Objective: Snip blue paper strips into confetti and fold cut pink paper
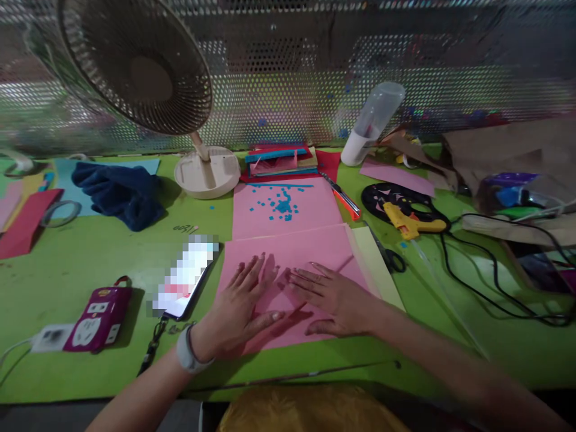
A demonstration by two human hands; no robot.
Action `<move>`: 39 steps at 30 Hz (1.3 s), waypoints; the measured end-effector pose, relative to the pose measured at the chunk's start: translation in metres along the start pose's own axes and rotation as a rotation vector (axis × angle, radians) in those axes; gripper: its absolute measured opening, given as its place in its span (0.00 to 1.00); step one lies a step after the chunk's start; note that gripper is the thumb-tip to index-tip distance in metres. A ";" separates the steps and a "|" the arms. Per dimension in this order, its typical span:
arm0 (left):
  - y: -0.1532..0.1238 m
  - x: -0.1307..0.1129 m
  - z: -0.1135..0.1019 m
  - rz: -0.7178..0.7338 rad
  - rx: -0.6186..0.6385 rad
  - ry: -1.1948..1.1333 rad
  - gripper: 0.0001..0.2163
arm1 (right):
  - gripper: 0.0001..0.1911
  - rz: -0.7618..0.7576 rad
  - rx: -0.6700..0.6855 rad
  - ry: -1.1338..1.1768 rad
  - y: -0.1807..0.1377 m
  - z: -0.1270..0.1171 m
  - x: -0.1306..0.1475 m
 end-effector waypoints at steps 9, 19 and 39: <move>-0.002 0.005 0.012 0.011 0.082 0.063 0.35 | 0.41 -0.003 0.057 0.019 -0.002 -0.003 0.001; -0.002 0.007 0.012 0.031 0.099 0.056 0.37 | 0.38 0.041 0.053 -0.001 0.001 -0.001 0.001; -0.003 0.006 0.008 0.007 0.132 0.019 0.39 | 0.35 0.034 0.026 -0.063 0.003 0.001 -0.001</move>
Point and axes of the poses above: each hand's wrist, its own y-axis towards the middle knuckle, its own z-axis out of the palm, x = y × z, the point moved 3 cm from there along y, towards the middle knuckle, and after that the axes turned 13 degrees about -y, right-handed, at the moved point
